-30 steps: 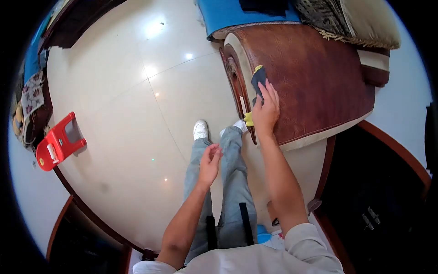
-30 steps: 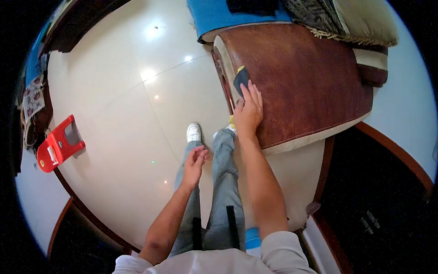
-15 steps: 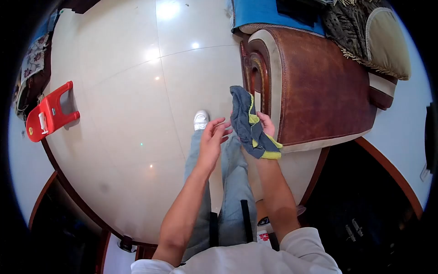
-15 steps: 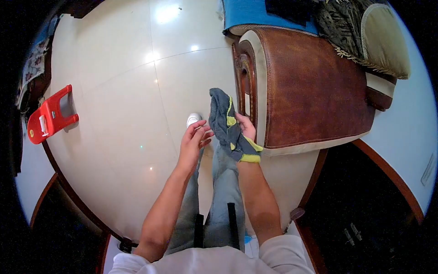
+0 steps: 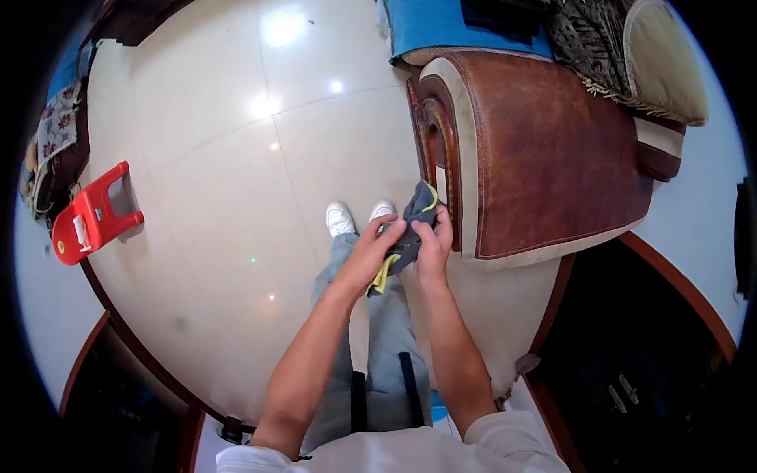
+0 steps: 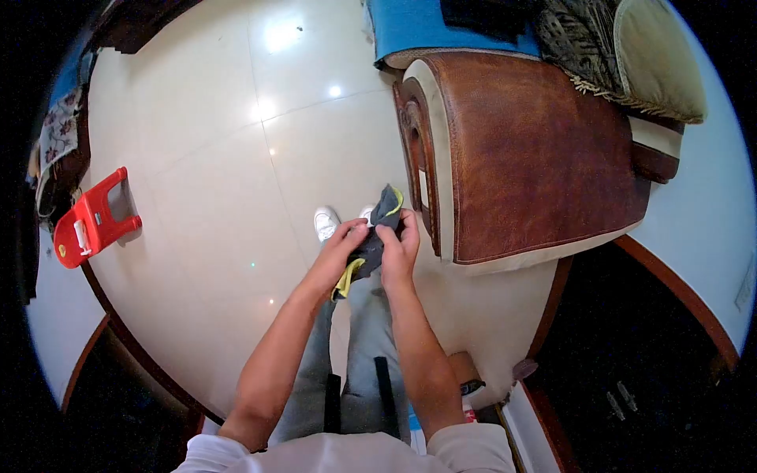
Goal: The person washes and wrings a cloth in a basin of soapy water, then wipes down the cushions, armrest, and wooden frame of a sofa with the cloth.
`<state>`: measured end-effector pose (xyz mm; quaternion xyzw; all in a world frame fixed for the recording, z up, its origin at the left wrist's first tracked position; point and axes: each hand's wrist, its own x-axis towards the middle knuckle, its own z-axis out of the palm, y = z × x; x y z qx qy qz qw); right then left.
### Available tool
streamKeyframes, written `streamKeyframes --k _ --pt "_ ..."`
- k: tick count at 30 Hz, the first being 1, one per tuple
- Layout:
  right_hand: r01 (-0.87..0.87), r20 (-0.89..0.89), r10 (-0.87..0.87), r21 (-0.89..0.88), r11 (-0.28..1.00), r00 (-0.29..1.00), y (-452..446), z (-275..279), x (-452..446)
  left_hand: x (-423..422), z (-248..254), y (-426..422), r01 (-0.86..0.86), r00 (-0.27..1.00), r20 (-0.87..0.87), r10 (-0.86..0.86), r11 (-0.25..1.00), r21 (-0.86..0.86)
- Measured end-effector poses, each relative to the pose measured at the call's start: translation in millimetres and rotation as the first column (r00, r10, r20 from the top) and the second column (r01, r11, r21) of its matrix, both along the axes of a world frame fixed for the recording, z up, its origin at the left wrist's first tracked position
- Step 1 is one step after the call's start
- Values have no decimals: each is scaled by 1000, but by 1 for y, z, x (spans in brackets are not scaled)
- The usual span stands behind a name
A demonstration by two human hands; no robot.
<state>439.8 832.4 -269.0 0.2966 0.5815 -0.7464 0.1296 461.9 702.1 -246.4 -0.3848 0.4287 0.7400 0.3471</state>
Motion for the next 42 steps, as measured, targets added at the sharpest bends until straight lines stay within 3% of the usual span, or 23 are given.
streamKeyframes --k 1,4,6,9,11,13,14,16,19,22,26,27,30,31,34,35,38,40,42 --pt "-35 -24 36 42 999 999 7 -5 2 3 -14 9 -146 988 -46 145 989 -20" --pt "-58 -32 61 89 994 998 32 -11 7 3 -28 22 -357 923 192 334 929 100" --pt "-7 -3 7 80 997 1000 44 -10 4 -6 -23 35 -433 882 219 418 901 24" --pt "-55 -6 57 144 988 998 68 -24 8 -21 -24 50 -525 837 185 515 851 2" --pt "-102 18 100 200 974 995 70 -19 10 -17 -43 58 -475 875 120 469 880 18" --pt "-261 17 270 323 910 963 69 -24 12 -30 -49 63 -389 913 128 388 921 -18" --pt "-337 32 352 384 860 935 68 -27 14 -35 -56 62 -355 930 125 344 932 74" --pt "-328 3 362 430 841 932 60 -20 4 -48 -60 64 -176 978 107 181 983 -48" --pt "-285 -25 339 485 827 940 45 -27 -2 -60 -80 43 -87 984 159 84 996 11" --pt "-100 1 107 360 928 994 24 -41 -3 -63 -106 23 -102 971 218 95 995 17" --pt "-14 86 -15 327 945 996 -27 -66 -9 -71 -136 -25 -37 971 235 43 999 -27" --pt "1 123 -50 373 928 991 -47 -66 -18 -74 -144 -39 -6 983 181 18 998 -67" --pt "244 93 -298 374 895 950 -101 -91 -30 -97 -190 -80 162 985 113 -129 915 -369" --pt "337 114 -397 350 874 911 -118 -98 -34 -108 -204 -95 146 988 108 -110 893 -426" --pt "322 223 -390 287 902 894 -157 -123 -38 -152 -233 -126 92 991 -17 -130 784 -614" --pt "244 185 -311 315 917 932 -163 -140 -36 -162 -247 -131 73 993 -30 -115 790 -609" --pt "223 202 -275 247 943 940 -168 -180 -39 -193 -278 -135 34 992 -82 -97 825 -565" --pt "252 194 -293 212 944 936 -158 -207 -41 -209 -287 -126 40 989 -105 -104 872 -487" --pt "268 204 -319 243 932 925 -144 -226 -21 -215 -321 -112 46 960 -210 -184 845 -533"
